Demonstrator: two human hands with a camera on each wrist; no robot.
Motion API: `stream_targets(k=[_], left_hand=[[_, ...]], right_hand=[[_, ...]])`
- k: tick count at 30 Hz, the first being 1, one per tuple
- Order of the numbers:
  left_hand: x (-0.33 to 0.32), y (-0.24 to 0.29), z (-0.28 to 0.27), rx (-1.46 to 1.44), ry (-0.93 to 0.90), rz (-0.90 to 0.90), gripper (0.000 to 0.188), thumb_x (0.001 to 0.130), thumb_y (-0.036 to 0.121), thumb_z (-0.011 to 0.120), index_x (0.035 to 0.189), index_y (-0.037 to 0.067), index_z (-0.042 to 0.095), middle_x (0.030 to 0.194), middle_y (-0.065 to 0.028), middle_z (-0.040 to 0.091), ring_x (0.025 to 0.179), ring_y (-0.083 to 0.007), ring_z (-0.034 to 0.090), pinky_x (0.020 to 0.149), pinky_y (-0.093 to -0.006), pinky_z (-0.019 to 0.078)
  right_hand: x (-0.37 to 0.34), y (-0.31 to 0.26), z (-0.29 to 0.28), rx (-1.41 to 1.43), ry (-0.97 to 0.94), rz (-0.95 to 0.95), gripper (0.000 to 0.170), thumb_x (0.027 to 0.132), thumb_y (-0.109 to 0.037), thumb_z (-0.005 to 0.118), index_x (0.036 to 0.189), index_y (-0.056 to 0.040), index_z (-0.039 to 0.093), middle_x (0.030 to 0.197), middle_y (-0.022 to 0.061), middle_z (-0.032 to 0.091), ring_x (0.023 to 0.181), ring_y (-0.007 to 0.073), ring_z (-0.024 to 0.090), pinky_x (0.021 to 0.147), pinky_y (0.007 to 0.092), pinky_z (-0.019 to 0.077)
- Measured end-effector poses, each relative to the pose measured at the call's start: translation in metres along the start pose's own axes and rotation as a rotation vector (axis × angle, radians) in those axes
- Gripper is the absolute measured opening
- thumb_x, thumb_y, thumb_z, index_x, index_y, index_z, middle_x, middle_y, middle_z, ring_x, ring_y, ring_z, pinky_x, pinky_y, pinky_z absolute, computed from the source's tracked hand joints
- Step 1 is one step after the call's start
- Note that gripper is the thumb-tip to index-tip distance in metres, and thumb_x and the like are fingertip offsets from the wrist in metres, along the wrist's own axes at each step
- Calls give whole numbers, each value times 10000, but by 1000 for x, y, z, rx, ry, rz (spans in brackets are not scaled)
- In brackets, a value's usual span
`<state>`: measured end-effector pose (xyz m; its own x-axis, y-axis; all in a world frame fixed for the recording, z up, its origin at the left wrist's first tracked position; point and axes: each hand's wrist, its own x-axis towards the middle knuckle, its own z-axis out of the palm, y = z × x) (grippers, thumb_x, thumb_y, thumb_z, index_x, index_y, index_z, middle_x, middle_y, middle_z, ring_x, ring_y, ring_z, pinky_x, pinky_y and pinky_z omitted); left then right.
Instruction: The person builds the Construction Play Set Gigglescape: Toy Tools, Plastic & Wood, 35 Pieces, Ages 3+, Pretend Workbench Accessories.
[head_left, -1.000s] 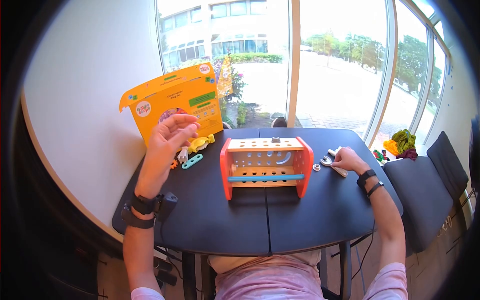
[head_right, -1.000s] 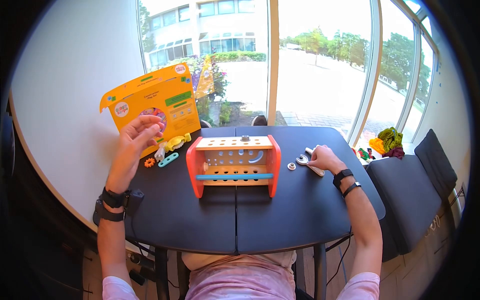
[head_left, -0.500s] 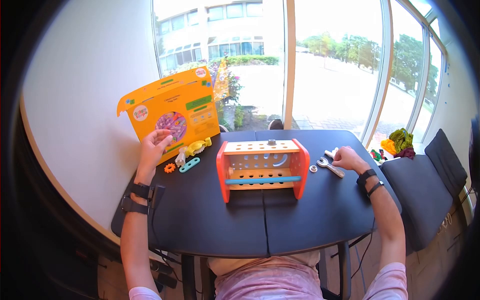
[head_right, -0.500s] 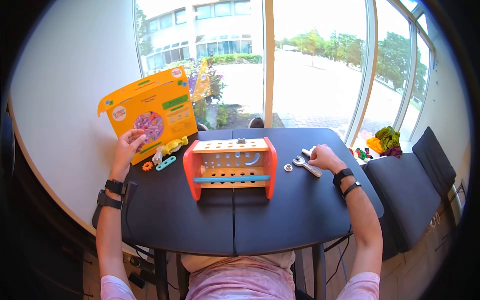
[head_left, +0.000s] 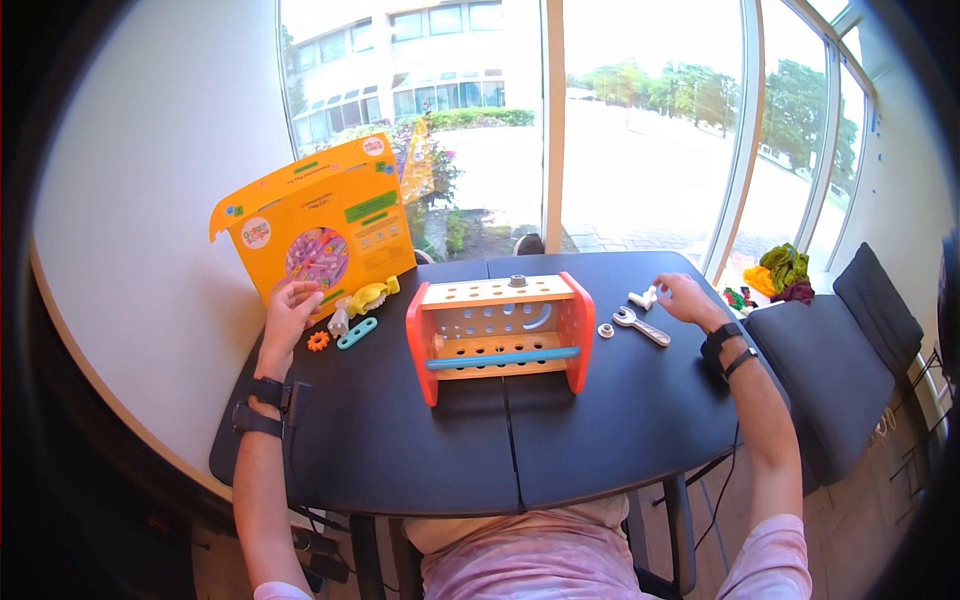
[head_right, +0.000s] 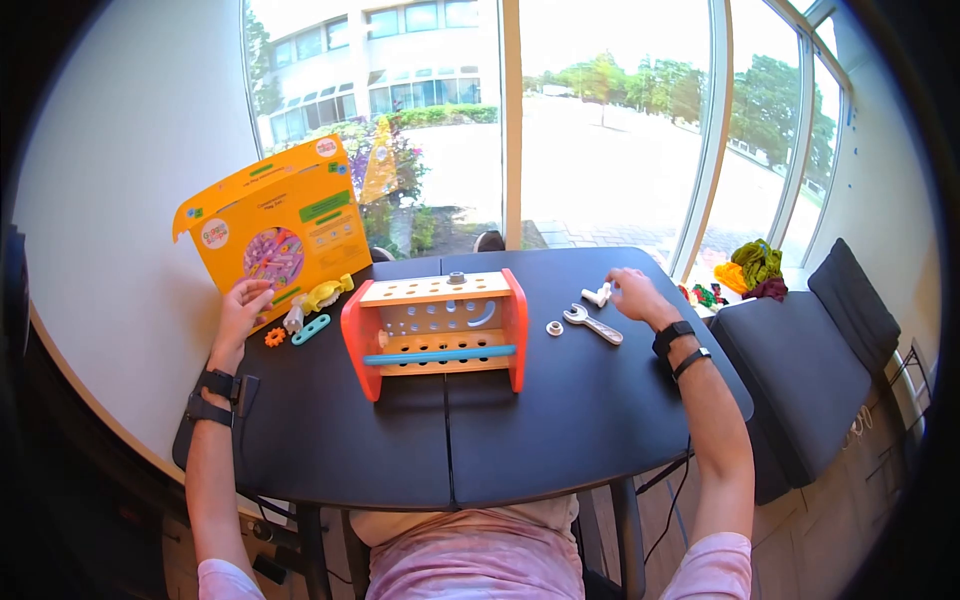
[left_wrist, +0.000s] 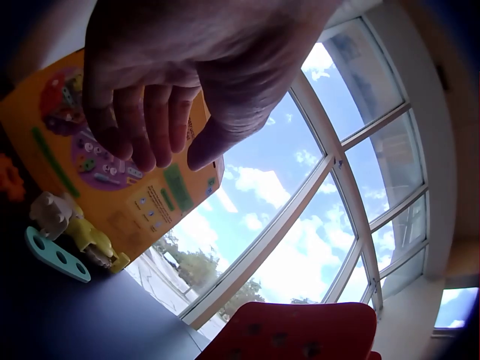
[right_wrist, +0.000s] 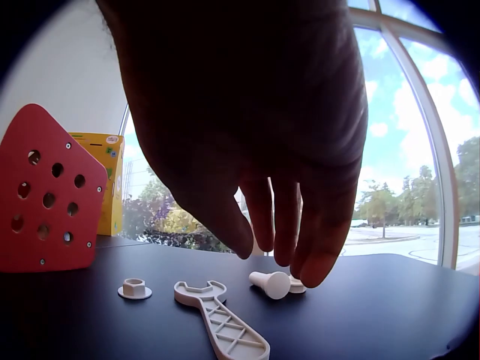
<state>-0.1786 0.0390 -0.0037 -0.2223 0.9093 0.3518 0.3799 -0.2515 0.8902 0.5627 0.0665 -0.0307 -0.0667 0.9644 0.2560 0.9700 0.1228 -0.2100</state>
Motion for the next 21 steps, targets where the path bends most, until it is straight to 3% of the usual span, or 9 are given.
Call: stream_targets(k=[1, 2, 8, 17, 21], left_hand=[[0, -2, 0, 5, 1, -7, 308, 1047, 237, 816, 1290, 62, 744, 1156, -42, 815, 940, -97, 740, 767, -262, 558], [0, -3, -1, 11, 3, -14, 308, 1048, 237, 816, 1291, 63, 742, 1157, -42, 815, 939, -96, 739, 767, -262, 558], [4, -17, -4, 14, 6, -51, 314, 1043, 230, 824, 1294, 61, 738, 1138, -38, 810, 923, -89, 735, 742, -253, 558], [4, -30, -4, -2, 5, -86, 315, 1033, 236, 837, 1294, 88, 740, 1117, -23, 808, 915, -90, 742, 737, -260, 569], [5, -36, -7, 15, 11, -85, 331, 1028, 249, 840, 1298, 89, 737, 1125, -27, 810, 911, -100, 747, 751, -278, 574]], right_hand=[[2, 5, 1, 22, 36, 8, 410, 986, -95, 688, 1393, -60, 723, 1411, 195, 740, 1368, 384, 654, 1181, 471, 526], [1, 0, -8, -12, -45, 54, 538, 1027, -60, 642, 1564, -71, 609, 1573, 214, 633, 1449, 387, 597, 1230, 465, 494], [6, 4, -4, -11, -32, -6, 643, 1010, 16, 583, 1643, -86, 547, 1687, 219, 532, 1579, 394, 495, 1331, 455, 410], [6, -19, 7, 40, -145, -2, 694, 967, 71, 584, 1643, -82, 556, 1697, 196, 531, 1557, 386, 521, 1311, 446, 440], [8, -27, 8, 28, -155, -58, 653, 1007, 0, 621, 1650, -88, 547, 1683, 198, 541, 1559, 386, 516, 1308, 457, 440]])
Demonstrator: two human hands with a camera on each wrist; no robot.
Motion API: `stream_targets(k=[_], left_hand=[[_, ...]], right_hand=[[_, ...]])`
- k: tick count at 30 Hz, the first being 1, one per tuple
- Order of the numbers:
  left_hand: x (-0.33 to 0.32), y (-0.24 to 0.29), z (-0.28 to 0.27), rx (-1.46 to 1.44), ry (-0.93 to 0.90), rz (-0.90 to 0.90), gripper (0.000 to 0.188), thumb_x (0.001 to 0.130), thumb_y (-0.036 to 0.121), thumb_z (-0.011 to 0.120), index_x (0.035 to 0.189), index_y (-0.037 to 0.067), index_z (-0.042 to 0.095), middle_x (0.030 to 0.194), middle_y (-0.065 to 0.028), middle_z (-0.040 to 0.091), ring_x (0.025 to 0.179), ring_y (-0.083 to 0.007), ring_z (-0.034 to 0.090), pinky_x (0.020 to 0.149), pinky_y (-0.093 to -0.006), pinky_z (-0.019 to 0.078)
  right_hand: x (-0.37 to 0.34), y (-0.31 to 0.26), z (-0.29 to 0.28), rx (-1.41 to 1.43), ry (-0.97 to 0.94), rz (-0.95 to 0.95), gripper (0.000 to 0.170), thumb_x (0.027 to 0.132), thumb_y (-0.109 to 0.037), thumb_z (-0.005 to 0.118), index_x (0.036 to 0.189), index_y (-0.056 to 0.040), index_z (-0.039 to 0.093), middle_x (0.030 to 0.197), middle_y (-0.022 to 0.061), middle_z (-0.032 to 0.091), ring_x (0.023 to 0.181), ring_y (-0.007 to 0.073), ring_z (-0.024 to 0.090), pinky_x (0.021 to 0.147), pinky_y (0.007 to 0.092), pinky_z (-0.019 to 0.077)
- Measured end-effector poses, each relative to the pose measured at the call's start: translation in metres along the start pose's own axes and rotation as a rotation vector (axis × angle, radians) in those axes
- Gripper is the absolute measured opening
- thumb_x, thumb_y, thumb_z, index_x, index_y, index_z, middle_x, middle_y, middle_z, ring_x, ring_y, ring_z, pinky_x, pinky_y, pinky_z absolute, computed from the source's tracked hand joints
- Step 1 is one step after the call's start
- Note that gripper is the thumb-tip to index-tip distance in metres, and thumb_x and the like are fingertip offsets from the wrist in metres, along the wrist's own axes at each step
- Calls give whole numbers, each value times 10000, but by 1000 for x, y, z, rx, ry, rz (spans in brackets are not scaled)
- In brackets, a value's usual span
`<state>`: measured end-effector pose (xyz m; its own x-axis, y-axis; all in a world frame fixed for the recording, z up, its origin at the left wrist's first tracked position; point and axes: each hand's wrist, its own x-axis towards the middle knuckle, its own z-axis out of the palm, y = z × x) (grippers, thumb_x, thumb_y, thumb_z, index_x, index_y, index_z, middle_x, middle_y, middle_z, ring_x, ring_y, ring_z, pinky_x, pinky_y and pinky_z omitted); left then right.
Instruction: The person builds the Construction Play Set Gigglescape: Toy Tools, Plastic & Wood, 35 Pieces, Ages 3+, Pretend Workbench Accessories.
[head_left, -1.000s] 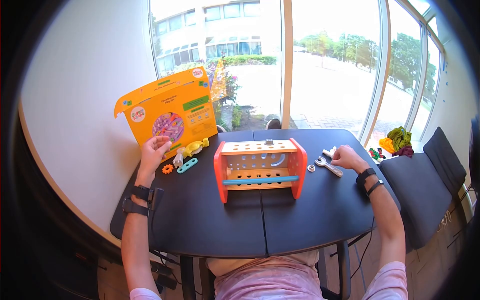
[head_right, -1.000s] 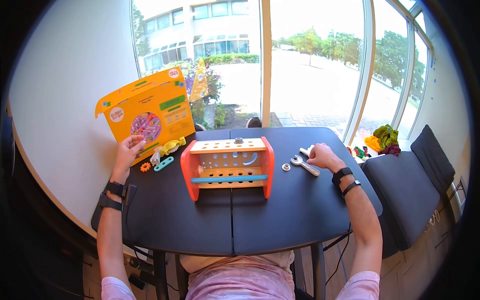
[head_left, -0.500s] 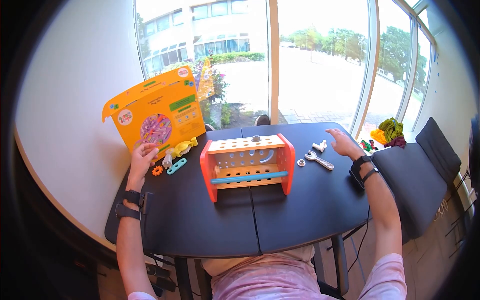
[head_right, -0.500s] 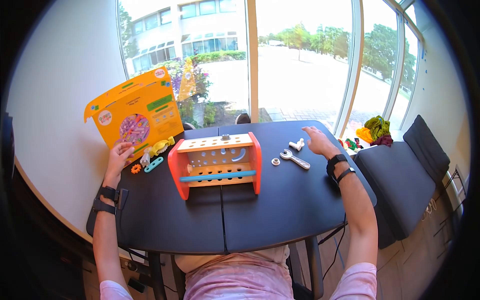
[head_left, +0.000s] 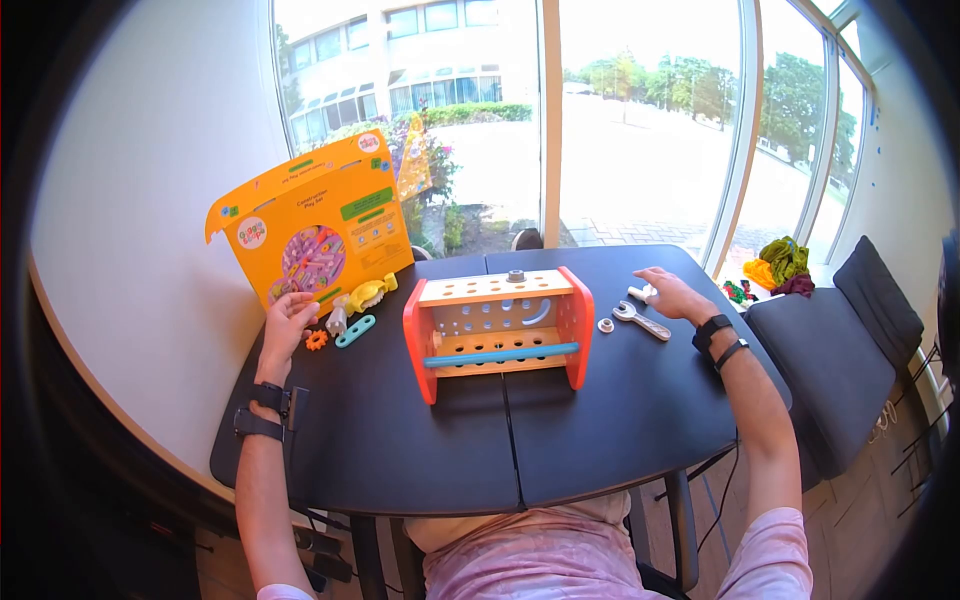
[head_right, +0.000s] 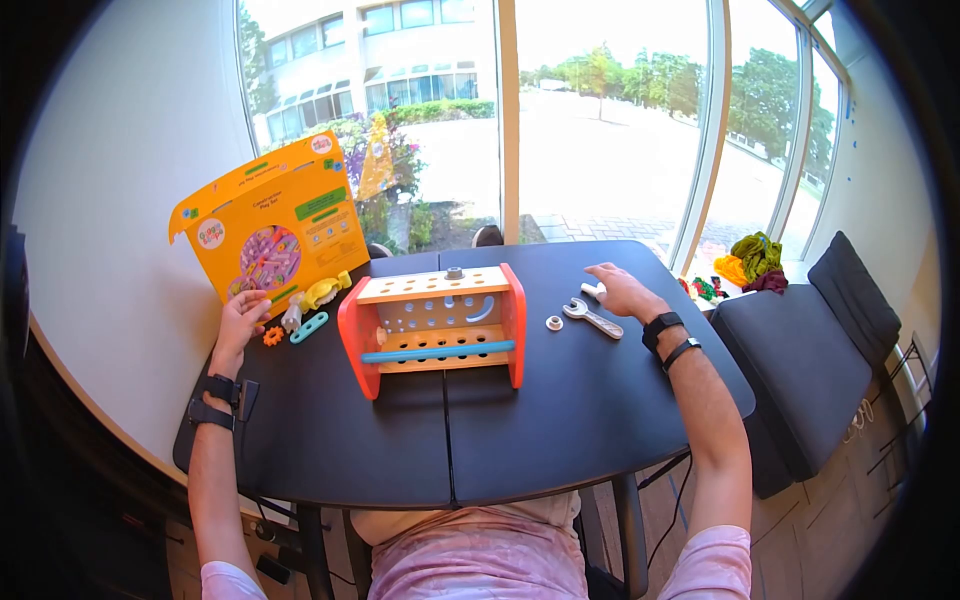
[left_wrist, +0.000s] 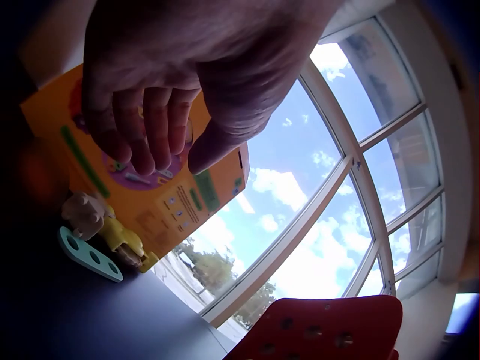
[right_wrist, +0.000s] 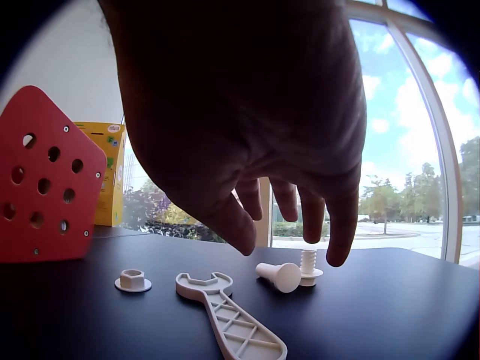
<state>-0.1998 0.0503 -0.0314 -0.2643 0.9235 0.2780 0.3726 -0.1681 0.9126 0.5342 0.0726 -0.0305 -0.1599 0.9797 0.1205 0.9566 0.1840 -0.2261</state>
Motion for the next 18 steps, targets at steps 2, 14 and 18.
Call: stream_targets(k=[2, 14, 18], left_hand=[[0, -2, -1, 4, 0, -3, 332, 1029, 250, 835, 1302, 89, 735, 1128, -27, 812, 915, -102, 749, 757, -283, 575], [-5, 4, 2, -52, -41, -75, 343, 1043, 259, 822, 1324, 95, 714, 1149, -19, 799, 920, -92, 748, 758, -272, 582], [-6, 3, -1, -57, -54, -108, 349, 1046, 262, 820, 1332, 97, 708, 1135, -12, 787, 929, -94, 748, 764, -269, 586]], right_hand=[[-1, -5, -1, 15, 1, -24, 626, 1030, -55, 650, 1647, -92, 548, 1659, 204, 558, 1548, 391, 525, 1298, 467, 445], [5, -29, -5, 18, -22, -100, 597, 1059, -142, 647, 1642, -77, 536, 1643, 213, 564, 1538, 400, 524, 1294, 466, 448], [10, -17, -1, 3, -4, -84, 584, 1064, -144, 647, 1634, -76, 543, 1639, 219, 569, 1534, 405, 528, 1293, 474, 446]])
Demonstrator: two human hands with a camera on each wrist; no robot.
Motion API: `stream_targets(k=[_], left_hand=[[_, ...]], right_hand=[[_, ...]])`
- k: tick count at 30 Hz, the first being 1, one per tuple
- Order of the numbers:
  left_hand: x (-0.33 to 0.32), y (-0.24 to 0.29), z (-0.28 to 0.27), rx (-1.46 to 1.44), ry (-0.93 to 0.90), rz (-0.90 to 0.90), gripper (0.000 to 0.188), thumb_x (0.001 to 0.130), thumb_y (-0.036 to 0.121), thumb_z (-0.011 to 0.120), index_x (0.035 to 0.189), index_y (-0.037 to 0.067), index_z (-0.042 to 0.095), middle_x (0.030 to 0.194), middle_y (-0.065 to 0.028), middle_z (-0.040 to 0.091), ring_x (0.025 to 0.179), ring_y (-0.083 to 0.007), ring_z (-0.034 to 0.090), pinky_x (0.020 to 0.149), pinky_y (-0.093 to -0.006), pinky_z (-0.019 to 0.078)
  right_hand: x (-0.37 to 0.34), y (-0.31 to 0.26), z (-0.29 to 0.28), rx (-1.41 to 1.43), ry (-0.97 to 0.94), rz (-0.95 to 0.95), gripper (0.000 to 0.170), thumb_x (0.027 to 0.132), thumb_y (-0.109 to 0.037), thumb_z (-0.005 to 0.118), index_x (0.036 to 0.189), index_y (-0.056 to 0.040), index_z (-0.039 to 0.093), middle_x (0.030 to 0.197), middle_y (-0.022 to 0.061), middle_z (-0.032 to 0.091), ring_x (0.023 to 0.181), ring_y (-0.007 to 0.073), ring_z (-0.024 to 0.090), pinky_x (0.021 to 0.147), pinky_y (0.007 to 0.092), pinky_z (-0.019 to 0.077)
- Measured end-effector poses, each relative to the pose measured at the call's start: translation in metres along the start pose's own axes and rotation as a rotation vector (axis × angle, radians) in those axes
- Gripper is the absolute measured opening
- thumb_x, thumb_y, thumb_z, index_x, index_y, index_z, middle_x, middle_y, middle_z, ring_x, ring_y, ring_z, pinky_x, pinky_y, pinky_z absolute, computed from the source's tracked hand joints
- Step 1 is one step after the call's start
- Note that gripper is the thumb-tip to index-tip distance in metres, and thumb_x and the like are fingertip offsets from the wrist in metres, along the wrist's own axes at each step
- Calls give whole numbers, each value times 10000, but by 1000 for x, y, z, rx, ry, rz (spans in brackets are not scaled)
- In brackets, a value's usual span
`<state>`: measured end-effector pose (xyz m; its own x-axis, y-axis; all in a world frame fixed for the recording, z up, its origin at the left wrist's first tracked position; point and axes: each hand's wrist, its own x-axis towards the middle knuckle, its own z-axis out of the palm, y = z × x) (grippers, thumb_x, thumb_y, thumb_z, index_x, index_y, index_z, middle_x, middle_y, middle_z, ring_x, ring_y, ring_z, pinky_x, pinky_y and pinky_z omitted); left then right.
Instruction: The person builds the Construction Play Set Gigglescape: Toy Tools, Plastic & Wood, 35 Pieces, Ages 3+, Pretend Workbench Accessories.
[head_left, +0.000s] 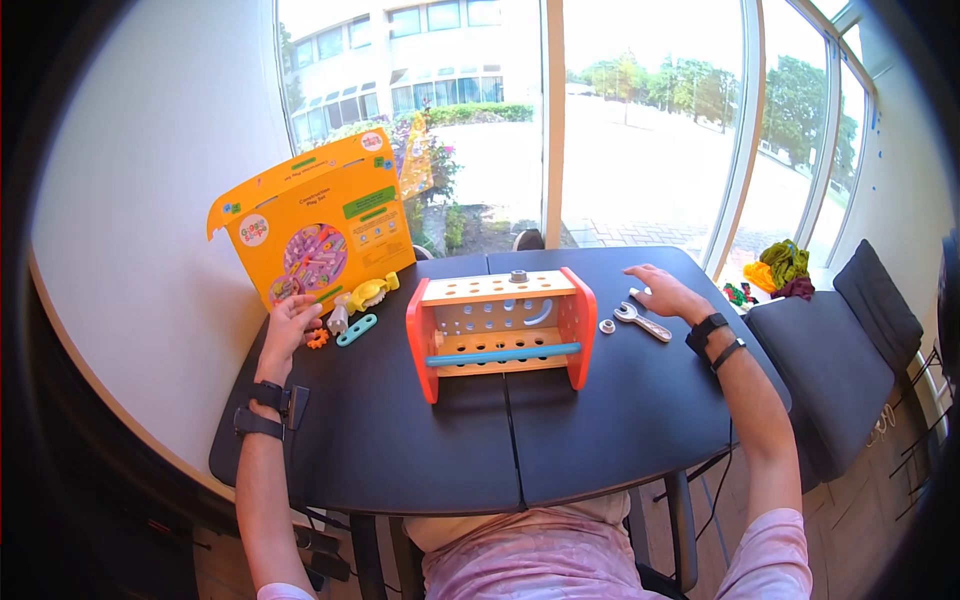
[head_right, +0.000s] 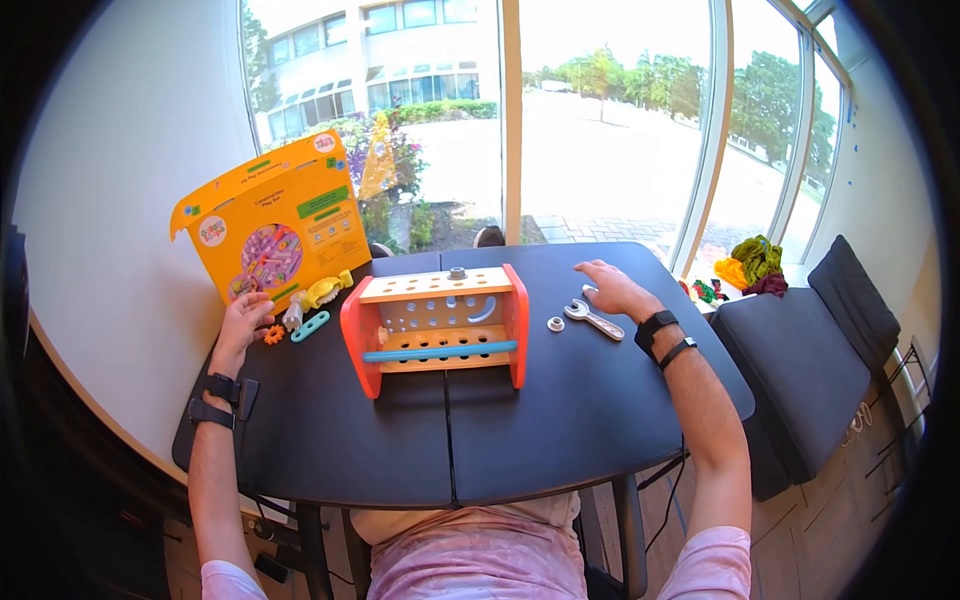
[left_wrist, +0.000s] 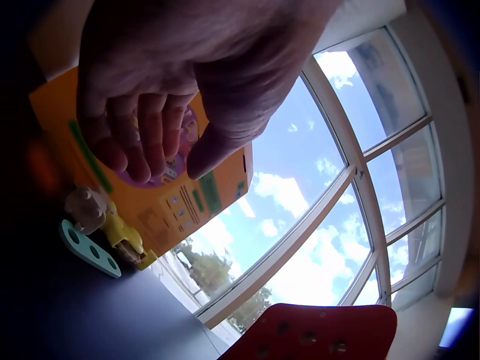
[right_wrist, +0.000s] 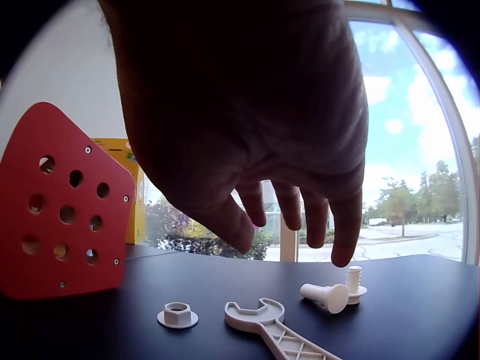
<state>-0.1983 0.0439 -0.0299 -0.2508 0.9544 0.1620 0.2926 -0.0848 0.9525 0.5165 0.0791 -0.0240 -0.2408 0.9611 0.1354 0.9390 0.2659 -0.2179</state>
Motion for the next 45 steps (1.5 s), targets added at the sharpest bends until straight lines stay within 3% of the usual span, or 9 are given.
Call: stream_targets(k=[5, 8, 11, 14, 18, 24, 30, 35, 45], left_hand=[[0, -3, 1, -25, -17, -11, 370, 1056, 301, 823, 1331, 75, 723, 1126, -41, 792, 922, -127, 769, 776, -284, 629], [-6, 10, 9, -23, -156, -61, 446, 1094, 424, 765, 1339, 52, 735, 1124, -84, 806, 918, -171, 801, 815, -325, 678], [-26, 51, 39, -22, -332, -104, 606, 1110, 583, 685, 1335, 23, 746, 1138, -145, 822, 921, -224, 833, 833, -370, 708], [-49, 90, 78, 4, -469, -184, 745, 1091, 686, 650, 1339, -11, 735, 1164, -184, 824, 946, -265, 847, 845, -395, 714], [-93, 135, 122, 70, -594, -162, 779, 1068, 677, 686, 1350, -49, 711, 1170, -196, 823, 962, -285, 848, 850, -408, 718], [-78, 110, 124, -43, -567, -89, 572, 1095, 455, 723, 1393, -33, 705, 1229, -169, 819, 1035, -242, 837, 943, -378, 696], [-89, 88, 126, -145, -603, 119, 570, 1028, 193, 840, 1489, -63, 623, 1401, -147, 765, 1232, -209, 771, 1070, -369, 638], [-91, 71, 129, -136, -594, 66, 637, 929, -41, 884, 1471, -61, 549, 1397, -185, 739, 1302, -253, 730, 1104, -400, 608], [-94, 33, 145, -83, -556, 157, 646, 918, -20, 884, 1464, -63, 542, 1513, -208, 656, 1369, -311, 711, 1134, -433, 601]], right_hand=[[-4, 4, 1, 21, -8, 30, 579, 1073, -203, 671, 1628, -85, 554, 1610, 219, 600, 1553, 420, 499, 1324, 486, 400], [-4, -7, 3, -60, 80, -18, 505, 1133, -348, 641, 1533, -40, 646, 1448, 230, 723, 1379, 413, 677, 1162, 487, 582], [-20, -100, -34, 626, -88, 219, 611, 1170, -488, 582, 1369, 72, 720, 1203, 239, 808, 1072, 360, 824, 877, 430, 719], [-27, -149, -48, 911, -219, 209, 734, 1177, -553, 548, 1242, 153, 738, 1065, 228, 819, 873, 297, 846, 709, 364, 730], [-22, -162, -44, 856, -214, 163, 728, 1170, -537, 575, 1221, 172, 730, 1061, 226, 814, 918, 300, 847, 796, 384, 738], [-26, -161, -34, 893, -147, 165, 592, 1176, -433, 608, 1218, 141, 748, 1115, 210, 813, 945, 252, 835, 855, 386, 716], [-41, -162, -9, 1058, 31, -28, 397, 1164, -229, 655, 1442, 52, 617, 1238, 163, 794, 1146, 196, 775, 1015, 393, 645], [-55, -158, 7, 1177, 7, -35, 490, 1006, -58, 808, 1409, 8, 538, 1365, 234, 741, 1282, 264, 719, 1048, 395, 628], [-60, -152, 28, 1107, 32, -52, 673, 873, 73, 841, 1436, -39, 490, 1464, 161, 590, 1385, 300, 645, 1100, 419, 610]])
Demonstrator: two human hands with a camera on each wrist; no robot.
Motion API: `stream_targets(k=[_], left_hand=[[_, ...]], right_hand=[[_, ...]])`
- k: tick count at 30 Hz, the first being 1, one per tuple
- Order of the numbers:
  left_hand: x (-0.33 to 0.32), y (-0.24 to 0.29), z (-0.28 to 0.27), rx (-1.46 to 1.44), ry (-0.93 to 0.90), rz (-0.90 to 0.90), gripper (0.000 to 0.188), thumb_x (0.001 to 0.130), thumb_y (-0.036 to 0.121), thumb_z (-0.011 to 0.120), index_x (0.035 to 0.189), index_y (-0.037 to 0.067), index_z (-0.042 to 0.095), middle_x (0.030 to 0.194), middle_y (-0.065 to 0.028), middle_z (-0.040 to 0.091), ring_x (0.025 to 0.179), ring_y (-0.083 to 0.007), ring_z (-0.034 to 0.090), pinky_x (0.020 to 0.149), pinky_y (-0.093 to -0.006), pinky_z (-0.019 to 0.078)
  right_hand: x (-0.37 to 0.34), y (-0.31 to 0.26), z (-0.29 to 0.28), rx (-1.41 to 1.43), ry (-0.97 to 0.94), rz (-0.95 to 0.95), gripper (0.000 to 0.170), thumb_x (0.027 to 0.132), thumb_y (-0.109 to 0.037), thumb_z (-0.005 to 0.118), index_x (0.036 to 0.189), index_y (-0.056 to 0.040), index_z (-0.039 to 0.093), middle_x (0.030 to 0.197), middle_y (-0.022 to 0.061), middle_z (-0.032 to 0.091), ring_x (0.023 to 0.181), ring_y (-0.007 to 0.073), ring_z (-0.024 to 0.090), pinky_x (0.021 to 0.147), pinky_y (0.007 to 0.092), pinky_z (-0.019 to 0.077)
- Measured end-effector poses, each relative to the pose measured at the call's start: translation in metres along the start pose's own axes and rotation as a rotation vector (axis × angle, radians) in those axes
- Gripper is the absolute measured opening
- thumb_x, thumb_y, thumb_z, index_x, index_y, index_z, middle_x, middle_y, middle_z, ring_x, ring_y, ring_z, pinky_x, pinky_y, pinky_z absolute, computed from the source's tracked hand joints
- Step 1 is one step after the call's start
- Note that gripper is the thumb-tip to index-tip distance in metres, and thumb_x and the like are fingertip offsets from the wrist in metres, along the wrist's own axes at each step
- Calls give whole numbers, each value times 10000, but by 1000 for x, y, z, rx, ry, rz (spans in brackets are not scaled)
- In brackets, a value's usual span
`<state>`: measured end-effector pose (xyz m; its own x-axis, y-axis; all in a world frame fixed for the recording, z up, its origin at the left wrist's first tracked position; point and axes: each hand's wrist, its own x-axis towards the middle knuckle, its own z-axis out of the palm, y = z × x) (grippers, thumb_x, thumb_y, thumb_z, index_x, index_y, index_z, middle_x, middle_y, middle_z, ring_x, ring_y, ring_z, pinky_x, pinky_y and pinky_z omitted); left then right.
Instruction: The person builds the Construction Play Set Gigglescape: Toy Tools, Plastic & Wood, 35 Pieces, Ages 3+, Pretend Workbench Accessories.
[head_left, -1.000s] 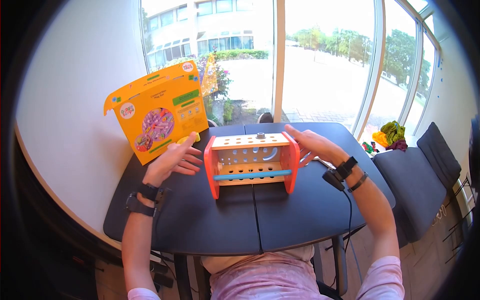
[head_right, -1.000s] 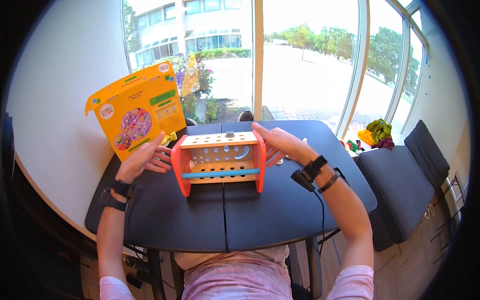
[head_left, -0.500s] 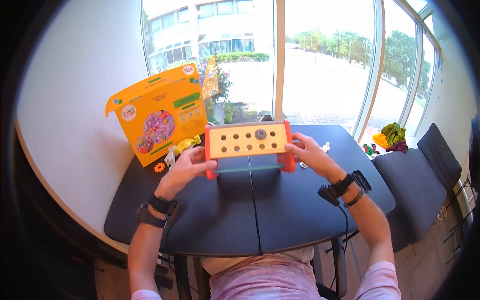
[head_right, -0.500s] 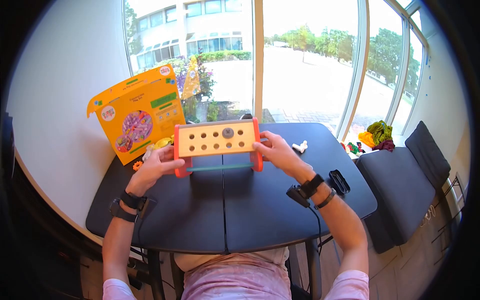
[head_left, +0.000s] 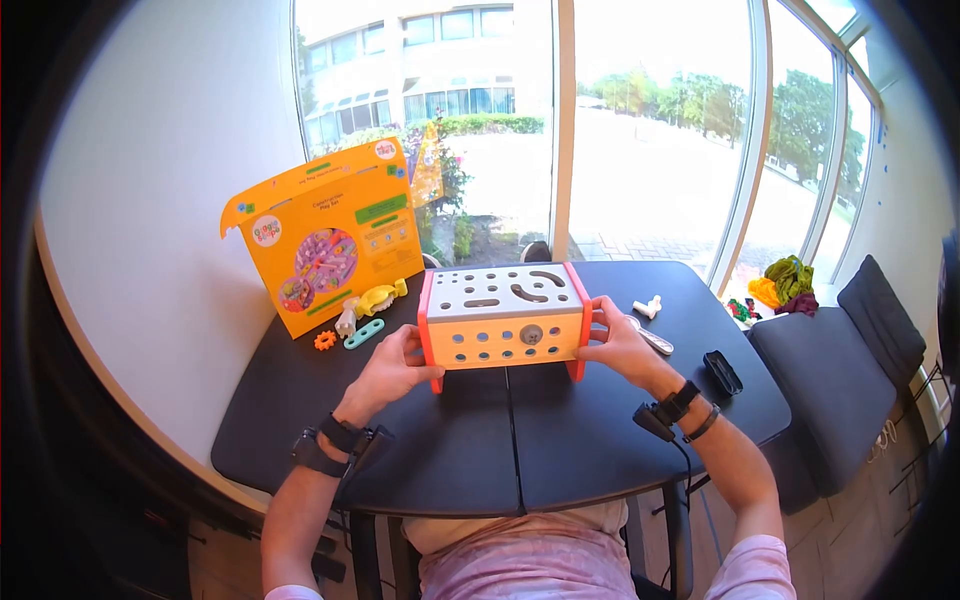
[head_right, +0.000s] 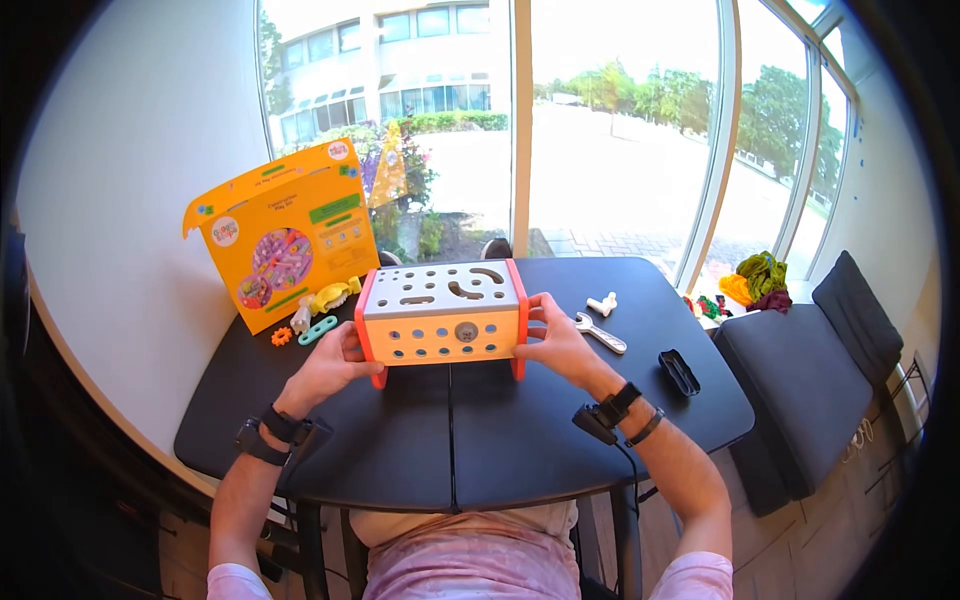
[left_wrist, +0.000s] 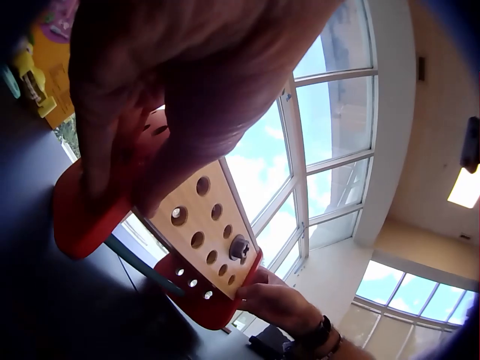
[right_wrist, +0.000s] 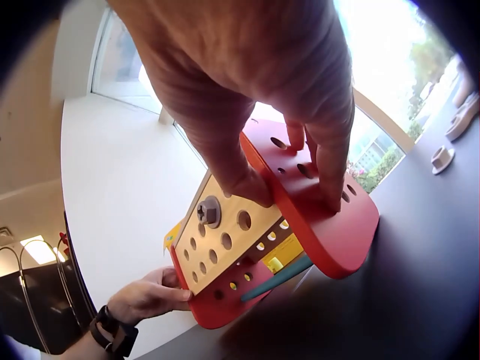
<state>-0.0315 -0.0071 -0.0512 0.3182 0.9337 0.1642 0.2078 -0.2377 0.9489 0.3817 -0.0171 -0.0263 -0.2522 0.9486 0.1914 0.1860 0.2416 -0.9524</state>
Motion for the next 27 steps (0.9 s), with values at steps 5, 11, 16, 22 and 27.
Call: stream_targets(k=[5, 11, 16, 22, 27], left_hand=[[0, 0, 3, 85, 27, 7, 658, 904, -3, 894, 1461, -55, 546, 1516, -221, 650, 1364, -351, 723, 1103, -453, 623], [-2, 1, 3, 78, 33, -7, 690, 884, 31, 928, 1459, -45, 554, 1565, -235, 624, 1377, -358, 711, 1118, -457, 614], [-11, 18, -13, 127, -51, -19, 865, 847, 108, 982, 1567, -27, 521, 1619, -224, 584, 1383, -345, 691, 1113, -446, 607], [-10, 6, -62, 224, 142, -56, 820, 938, 129, 901, 1638, 16, 489, 1605, -226, 594, 1190, -277, 773, 971, -388, 660], [-7, -20, -114, 183, 364, -68, 684, 988, 107, 844, 1586, -5, 529, 1477, -193, 662, 1050, -212, 786, 838, -333, 697]], right_hand=[[1, 6, 1, -23, 2, -16, 715, 873, 68, 838, 1467, -54, 461, 1484, 152, 573, 1401, 301, 631, 1114, 422, 605], [1, 6, 0, -24, -39, -1, 831, 894, 44, 861, 1574, -90, 403, 1587, 172, 522, 1441, 300, 604, 1164, 445, 578], [2, -14, -39, -502, -61, 2, 645, 894, 6, 803, 1496, -52, 580, 1445, 210, 699, 1373, 348, 676, 1115, 462, 595], [34, 40, -125, -1123, 192, -90, 411, 926, 56, 594, 1287, -24, 772, 1298, 235, 762, 1287, 444, 684, 1115, 519, 557], [35, 93, -152, -1269, 153, -34, 416, 955, 49, 554, 1290, -22, 790, 1269, 253, 761, 1265, 444, 689, 1113, 521, 550]])
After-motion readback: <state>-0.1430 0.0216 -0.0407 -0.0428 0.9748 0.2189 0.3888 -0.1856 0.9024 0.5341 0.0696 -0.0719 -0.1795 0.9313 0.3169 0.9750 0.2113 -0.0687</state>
